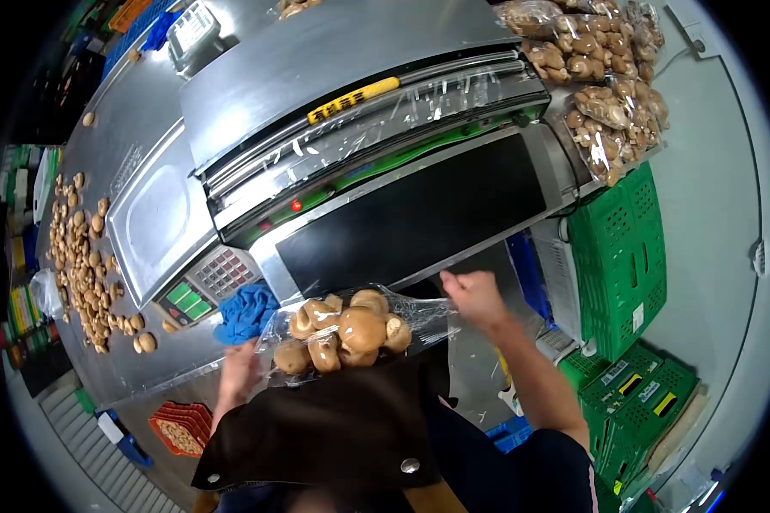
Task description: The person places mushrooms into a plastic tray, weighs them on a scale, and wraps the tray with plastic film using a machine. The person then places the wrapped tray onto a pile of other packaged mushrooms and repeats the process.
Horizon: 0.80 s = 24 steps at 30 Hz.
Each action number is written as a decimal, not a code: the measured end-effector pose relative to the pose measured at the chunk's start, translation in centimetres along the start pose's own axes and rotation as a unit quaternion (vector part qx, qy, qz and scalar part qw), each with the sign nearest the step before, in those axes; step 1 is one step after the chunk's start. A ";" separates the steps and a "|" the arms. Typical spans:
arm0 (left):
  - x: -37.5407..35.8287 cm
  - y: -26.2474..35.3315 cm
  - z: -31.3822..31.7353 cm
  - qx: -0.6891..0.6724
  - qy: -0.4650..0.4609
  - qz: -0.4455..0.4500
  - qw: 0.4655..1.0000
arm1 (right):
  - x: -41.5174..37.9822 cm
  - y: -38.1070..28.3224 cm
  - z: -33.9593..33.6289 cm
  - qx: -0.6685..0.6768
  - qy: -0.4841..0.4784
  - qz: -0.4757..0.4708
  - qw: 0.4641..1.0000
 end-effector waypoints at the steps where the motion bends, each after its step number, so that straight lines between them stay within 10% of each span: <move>1: 0.0 -2.2 1.4 0.041 -0.003 0.042 0.998 | -0.2 0.9 2.2 -0.081 -0.004 -0.108 0.991; 2: -0.2 -1.3 3.0 0.015 0.008 -0.092 0.996 | -0.7 0.8 4.1 -0.162 -0.008 -0.215 0.963; 4: 0.4 3.2 5.2 0.069 -0.001 0.057 0.996 | -1.6 -1.3 10.2 -0.353 -0.016 -0.249 0.902; 6: 0.5 5.3 5.8 0.113 -0.078 0.122 0.983 | -3.1 -5.4 13.6 0.205 -0.151 -0.002 0.967; 9: -1.5 7.0 6.5 -0.451 -0.087 0.016 0.888 | -4.5 -7.9 17.7 0.311 -0.199 -0.269 0.890; 13: -1.9 16.4 0.0 -0.216 -0.045 0.474 0.853 | -7.6 -18.0 15.1 0.298 -0.365 -0.284 0.835; 17: -4.6 19.8 -2.3 -0.107 0.163 0.600 0.776 | -10.0 -22.7 14.0 0.124 -0.387 -0.399 0.822; 21: -4.1 20.9 -1.1 -0.188 -0.127 0.558 0.798 | -10.7 -19.1 15.6 0.067 -0.473 -0.287 0.831; 24: -5.7 20.8 0.0 -0.323 -0.454 0.369 0.744 | -7.5 -21.4 12.9 -0.176 -0.551 -0.171 0.798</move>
Point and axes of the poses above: each hand's wrist, its own x-axis towards the middle knuckle, its own z-axis out of the palm, y = z × x, the point moved 2 cm from there along x, towards the middle knuckle, and after that the axes turned 5 degrees about y, right-handed, at the moved point
